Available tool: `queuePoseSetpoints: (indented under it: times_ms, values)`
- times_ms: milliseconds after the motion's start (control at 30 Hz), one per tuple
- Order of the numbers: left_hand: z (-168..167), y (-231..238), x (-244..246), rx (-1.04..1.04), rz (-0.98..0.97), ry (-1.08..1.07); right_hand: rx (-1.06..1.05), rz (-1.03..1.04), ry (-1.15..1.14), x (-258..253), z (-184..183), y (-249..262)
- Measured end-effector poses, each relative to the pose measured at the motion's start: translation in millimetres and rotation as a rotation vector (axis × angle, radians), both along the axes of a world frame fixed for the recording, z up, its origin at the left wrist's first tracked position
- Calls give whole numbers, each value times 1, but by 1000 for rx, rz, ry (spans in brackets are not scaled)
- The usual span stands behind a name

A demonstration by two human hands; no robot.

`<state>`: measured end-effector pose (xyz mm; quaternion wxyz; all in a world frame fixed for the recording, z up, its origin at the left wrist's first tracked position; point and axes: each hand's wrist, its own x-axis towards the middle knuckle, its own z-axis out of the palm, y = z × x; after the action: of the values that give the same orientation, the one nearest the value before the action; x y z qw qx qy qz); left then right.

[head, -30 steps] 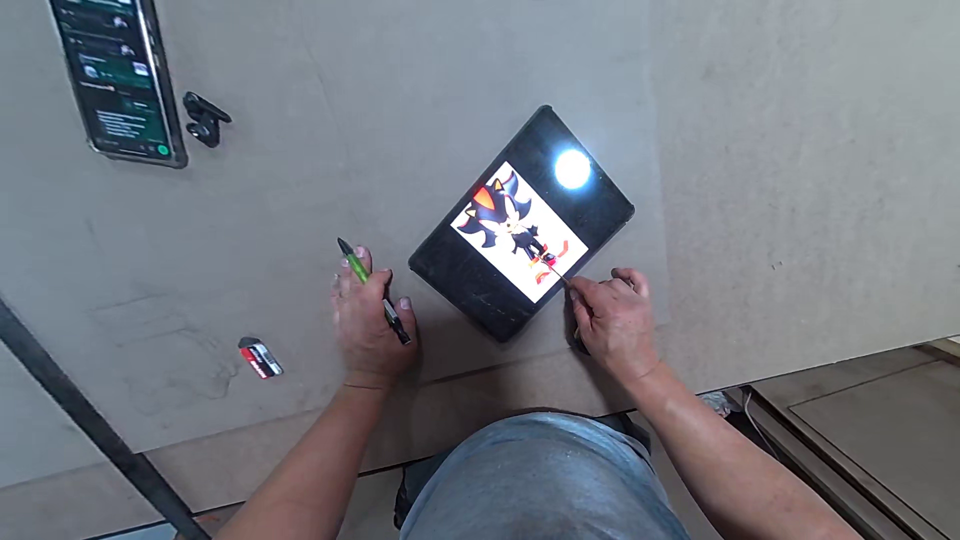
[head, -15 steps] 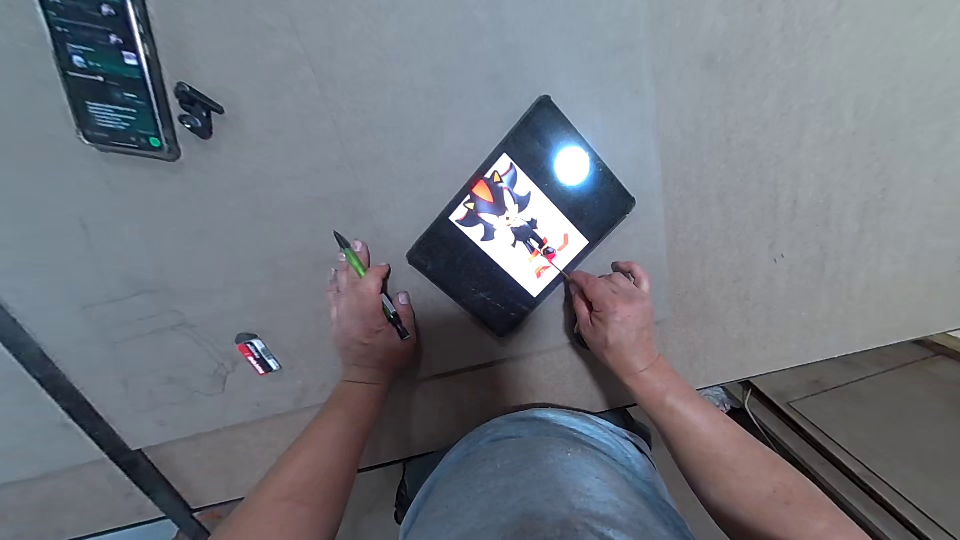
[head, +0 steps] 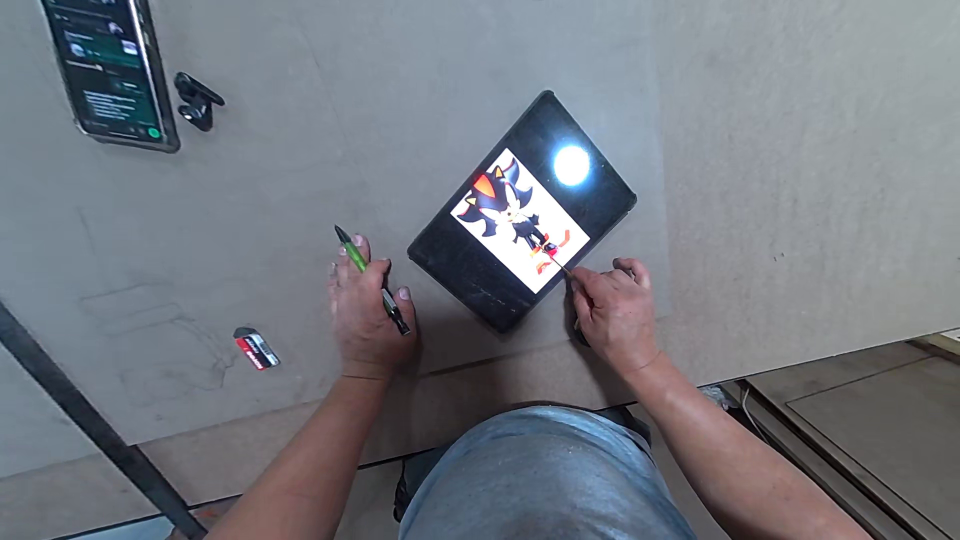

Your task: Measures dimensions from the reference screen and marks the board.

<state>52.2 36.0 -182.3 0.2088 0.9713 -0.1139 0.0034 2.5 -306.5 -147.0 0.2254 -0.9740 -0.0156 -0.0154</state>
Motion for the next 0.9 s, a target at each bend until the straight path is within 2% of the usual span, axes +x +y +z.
queuePoseSetpoints:
  times_ms: [500, 900]
  values:
    - [2, -1, 1, -23, 2, -15, 29, 34, 7, -10, -1, 13]
    - [-2, 0, 2, -31, -13, -48, 6, -3, 16, -2, -1, 4]
